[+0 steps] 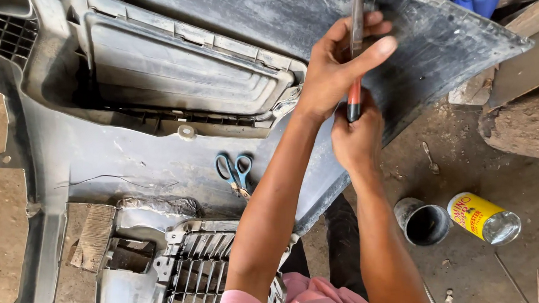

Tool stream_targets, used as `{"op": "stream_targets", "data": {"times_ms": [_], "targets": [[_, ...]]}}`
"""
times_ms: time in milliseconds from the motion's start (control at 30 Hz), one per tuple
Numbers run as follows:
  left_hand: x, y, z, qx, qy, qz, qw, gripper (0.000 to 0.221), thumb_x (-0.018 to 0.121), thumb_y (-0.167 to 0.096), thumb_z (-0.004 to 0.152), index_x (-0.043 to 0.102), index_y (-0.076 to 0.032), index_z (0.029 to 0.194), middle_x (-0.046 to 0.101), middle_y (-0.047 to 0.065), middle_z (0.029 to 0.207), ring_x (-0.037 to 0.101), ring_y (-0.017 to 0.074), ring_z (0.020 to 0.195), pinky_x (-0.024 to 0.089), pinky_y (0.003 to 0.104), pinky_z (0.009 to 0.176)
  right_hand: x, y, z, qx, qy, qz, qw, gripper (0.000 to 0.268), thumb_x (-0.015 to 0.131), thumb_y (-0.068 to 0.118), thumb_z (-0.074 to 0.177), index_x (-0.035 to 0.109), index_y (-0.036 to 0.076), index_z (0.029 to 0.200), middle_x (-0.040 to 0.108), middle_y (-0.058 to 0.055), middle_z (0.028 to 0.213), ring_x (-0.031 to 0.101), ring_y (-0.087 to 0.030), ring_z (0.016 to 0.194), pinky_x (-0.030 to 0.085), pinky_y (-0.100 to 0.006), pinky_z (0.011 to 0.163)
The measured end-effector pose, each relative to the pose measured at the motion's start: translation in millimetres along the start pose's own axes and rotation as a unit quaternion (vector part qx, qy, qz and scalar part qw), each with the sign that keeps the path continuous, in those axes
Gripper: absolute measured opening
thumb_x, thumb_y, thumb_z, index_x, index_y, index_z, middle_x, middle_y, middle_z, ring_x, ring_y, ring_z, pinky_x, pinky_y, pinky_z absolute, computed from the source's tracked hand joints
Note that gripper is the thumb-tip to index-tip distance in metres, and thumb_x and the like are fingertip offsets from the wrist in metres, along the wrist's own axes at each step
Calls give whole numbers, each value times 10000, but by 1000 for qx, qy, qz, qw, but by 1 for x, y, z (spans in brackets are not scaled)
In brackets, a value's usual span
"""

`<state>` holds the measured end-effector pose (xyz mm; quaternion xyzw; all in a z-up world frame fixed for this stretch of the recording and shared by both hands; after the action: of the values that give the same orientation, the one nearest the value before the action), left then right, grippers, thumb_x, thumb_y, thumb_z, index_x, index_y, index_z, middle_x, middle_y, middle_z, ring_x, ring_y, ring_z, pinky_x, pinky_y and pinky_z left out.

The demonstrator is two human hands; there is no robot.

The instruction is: Repairing a damaged car bumper by stitching it with wire and using pliers.

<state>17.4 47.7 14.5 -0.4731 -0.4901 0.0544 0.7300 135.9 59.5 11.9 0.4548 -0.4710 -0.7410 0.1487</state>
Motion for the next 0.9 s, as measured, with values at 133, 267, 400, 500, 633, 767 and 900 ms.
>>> {"op": "stream_targets", "data": {"times_ms": [133, 267, 400, 500, 633, 767, 900], "targets": [[28, -36, -1, -1, -128, 266, 956, 618, 902, -379, 772, 609, -5, 1166, 727, 139, 1007, 735, 243, 859, 607, 378, 820, -3, 9, 2, 38, -70, -116, 990, 326, 711, 112, 955, 592, -38, 1219, 714, -267, 958, 683, -475, 913, 531, -521, 708], [7, -34, 5, -80, -166, 421, 888, 495, 868, -453, 760, 616, -40, 861, 684, 77, 661, 683, 172, 566, 589, 341, 601, 9, 5, 5, 68, -50, -193, 977, 602, 823, 194, 873, 481, -84, 1283, 704, -242, 940, 691, -428, 818, 517, -500, 636], [-7, -20, 13, -153, -70, 210, 963, 479, 843, -421, 778, 509, -92, 683, 618, 36, 568, 623, 135, 459, 573, 321, 440, -1, 15, 6, 152, 19, 32, 988, 673, 822, 175, 790, 454, 16, 1330, 688, -173, 790, 680, -317, 700, 534, -433, 653], [-2, -14, 11, -170, 12, 70, 983, 466, 863, -361, 822, 499, -106, 677, 574, 32, 572, 624, 148, 480, 559, 327, 457, 9, -2, -1, 242, 163, 424, 857, 578, 766, 130, 852, 511, 64, 1367, 696, -111, 968, 699, -212, 810, 558, -328, 695], [-1, -1, 12, -182, 75, -66, 978, 456, 874, -293, 867, 494, -107, 694, 525, 27, 586, 602, 158, 521, 532, 332, 492, 24, -33, -16, 355, 179, 653, 645, 487, 787, 213, 805, 548, 94, 1211, 668, -115, 822, 588, -171, 621, 455, -276, 559], [-3, 16, 12, -166, 104, -149, 969, 342, 862, -237, 877, 557, -89, 832, 598, 54, 739, 650, 188, 638, 547, 331, 568, 21, -46, -22, 320, 201, 666, 643, 235, 719, 68, 912, 524, 169, 994, 525, 6, 782, 465, -68, 600, 303, -217, 509], [-3, 8, 15, -76, 66, -88, 991, 449, 889, -245, 818, 610, -41, 1104, 710, 129, 1062, 698, 186, 889, 585, 326, 798, 9, -78, -16, 289, 65, 385, 874, 178, 702, 34, 848, 540, 38, 920, 452, -14, 690, 405, -140, 517, 299, -293, 467]]}}
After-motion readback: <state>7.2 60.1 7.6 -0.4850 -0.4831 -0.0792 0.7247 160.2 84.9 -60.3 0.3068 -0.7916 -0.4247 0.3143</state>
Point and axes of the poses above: each hand's wrist, its own z-axis towards the middle knuckle, its own x-axis out of the palm, y = z × x, the point moved 6 cm from there along z, towards the middle knuckle
